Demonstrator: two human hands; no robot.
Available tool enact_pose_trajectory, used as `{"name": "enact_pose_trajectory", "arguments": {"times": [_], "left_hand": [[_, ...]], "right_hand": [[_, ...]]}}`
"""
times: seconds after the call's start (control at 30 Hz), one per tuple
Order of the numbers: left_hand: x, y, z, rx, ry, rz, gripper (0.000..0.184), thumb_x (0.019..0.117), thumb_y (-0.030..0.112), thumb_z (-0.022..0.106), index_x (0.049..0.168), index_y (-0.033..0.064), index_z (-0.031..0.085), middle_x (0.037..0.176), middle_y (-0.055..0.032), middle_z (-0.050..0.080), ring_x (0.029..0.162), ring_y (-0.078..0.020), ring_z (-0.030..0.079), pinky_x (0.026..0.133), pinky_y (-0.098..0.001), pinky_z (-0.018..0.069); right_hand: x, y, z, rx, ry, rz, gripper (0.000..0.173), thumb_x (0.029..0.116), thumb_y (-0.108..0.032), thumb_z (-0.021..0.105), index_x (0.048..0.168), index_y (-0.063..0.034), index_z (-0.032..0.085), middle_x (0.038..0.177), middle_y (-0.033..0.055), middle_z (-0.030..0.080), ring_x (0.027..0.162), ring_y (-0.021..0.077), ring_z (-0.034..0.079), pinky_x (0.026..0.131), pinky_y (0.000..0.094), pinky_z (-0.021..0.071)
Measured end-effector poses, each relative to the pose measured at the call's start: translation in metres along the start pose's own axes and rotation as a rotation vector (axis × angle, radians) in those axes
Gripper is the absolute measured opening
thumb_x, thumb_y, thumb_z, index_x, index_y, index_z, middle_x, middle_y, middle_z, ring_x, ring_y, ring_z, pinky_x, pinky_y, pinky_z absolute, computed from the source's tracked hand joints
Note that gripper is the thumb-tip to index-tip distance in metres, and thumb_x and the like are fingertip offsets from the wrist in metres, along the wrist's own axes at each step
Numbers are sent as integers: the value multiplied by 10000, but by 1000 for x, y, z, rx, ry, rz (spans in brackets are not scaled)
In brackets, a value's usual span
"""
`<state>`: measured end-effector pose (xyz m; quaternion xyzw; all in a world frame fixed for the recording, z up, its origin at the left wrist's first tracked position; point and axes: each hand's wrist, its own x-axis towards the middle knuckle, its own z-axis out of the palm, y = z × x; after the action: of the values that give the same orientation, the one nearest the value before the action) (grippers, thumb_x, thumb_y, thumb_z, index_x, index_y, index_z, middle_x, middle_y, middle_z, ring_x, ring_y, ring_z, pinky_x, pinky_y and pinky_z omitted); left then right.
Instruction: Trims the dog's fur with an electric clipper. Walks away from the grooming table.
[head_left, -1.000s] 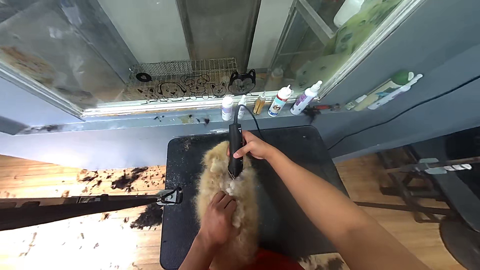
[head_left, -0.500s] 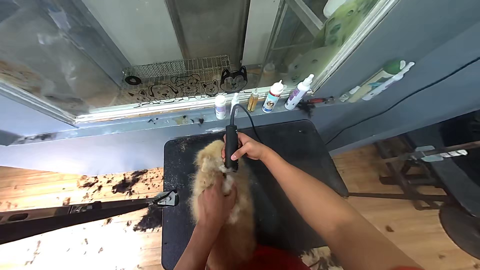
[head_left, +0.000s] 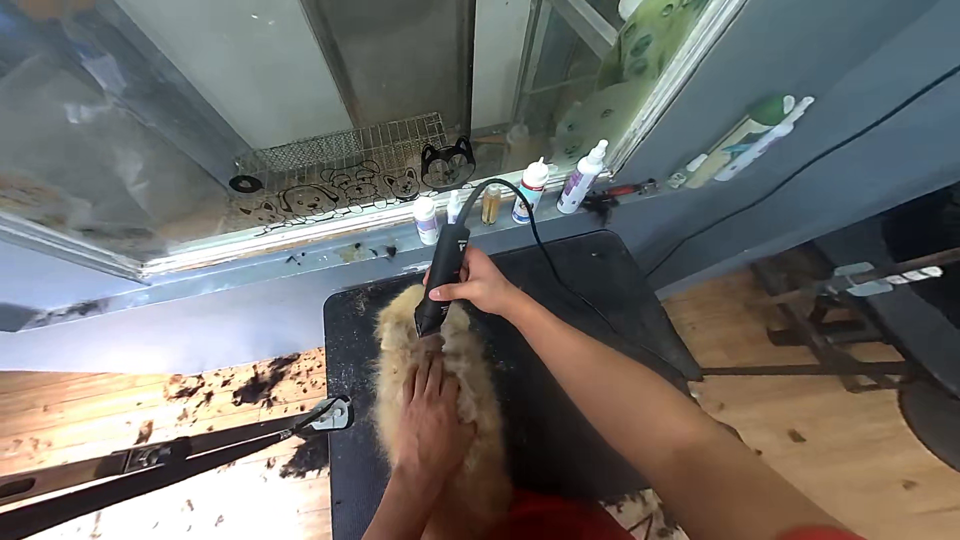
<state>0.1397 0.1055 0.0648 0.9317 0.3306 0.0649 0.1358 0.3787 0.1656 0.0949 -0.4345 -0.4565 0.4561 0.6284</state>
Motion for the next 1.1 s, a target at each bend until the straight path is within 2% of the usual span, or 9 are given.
{"name": "enact_pose_trajectory", "arguments": {"times": [0.1, 0.23, 0.37, 0.53, 0.67, 0.77, 0.9, 0.97, 1.1], "left_hand": [[-1, -2, 4, 2, 38, 94, 511, 603, 419, 836, 989, 95, 750, 1289, -129, 691, 1311, -363, 576, 1058, -562, 478], [-9, -5, 9, -9, 136, 154, 448, 572, 365, 825, 924, 100, 744, 1164, -93, 738, 1192, -330, 653, 966, -515, 541], [-14, -5, 13, -32, 181, 202, 373, 616, 364, 795, 892, 120, 737, 1144, -65, 744, 1148, -308, 666, 928, -477, 555], [-16, -6, 14, -46, 210, 203, 359, 608, 370, 784, 863, 124, 729, 1129, -63, 747, 1127, -303, 671, 914, -458, 558], [-20, -8, 16, -84, 231, 212, 339, 644, 384, 759, 865, 129, 726, 1142, -61, 747, 1131, -300, 670, 919, -461, 556], [-28, -8, 19, -115, 253, 222, 322, 675, 390, 745, 865, 132, 727, 1135, -61, 749, 1124, -298, 672, 923, -458, 555], [-31, -9, 19, -145, 271, 224, 346, 651, 412, 754, 863, 139, 723, 1125, -66, 749, 1111, -296, 675, 914, -445, 560], [-33, -10, 20, -171, 273, 214, 348, 656, 403, 754, 870, 131, 723, 1129, -80, 745, 1109, -298, 674, 911, -446, 564], [-33, -11, 19, -205, 283, 217, 352, 669, 402, 752, 883, 124, 721, 1117, -91, 741, 1101, -304, 677, 903, -451, 573]], "right_hand": [[2, 9, 0, -135, -78, 44, 687, 725, -44, 865, 1294, 32, 489, 1056, 145, 722, 961, 220, 732, 881, 390, 622], [-3, 15, -5, -188, -210, 209, 712, 696, -15, 858, 1315, 12, 506, 1053, 128, 708, 944, 183, 718, 871, 366, 612], [-2, 14, -11, -124, -260, 271, 679, 696, -26, 819, 1299, 15, 509, 1018, 150, 729, 898, 222, 736, 796, 389, 627], [-5, 17, -2, -20, -100, 67, 615, 723, -20, 822, 1251, 36, 511, 1015, 158, 731, 912, 235, 740, 815, 387, 628], [-11, 18, -1, -230, -191, 227, 728, 702, -67, 872, 1338, 5, 524, 1120, 126, 693, 1009, 178, 697, 918, 379, 595], [-9, 8, 4, -290, -246, 354, 706, 730, -72, 879, 1340, -19, 526, 1110, 127, 695, 968, 185, 704, 857, 388, 608], [-8, 0, 16, -261, -12, 326, 689, 744, -131, 890, 1318, -26, 524, 1038, 122, 719, 883, 201, 735, 783, 400, 642], [-9, 2, 22, -322, 43, 314, 758, 725, -176, 910, 1347, -50, 494, 1050, 101, 723, 898, 182, 738, 802, 398, 643], [-16, 5, 20, -363, -119, 323, 790, 714, -133, 905, 1380, -45, 491, 1118, 104, 701, 990, 169, 708, 902, 392, 607]]}}
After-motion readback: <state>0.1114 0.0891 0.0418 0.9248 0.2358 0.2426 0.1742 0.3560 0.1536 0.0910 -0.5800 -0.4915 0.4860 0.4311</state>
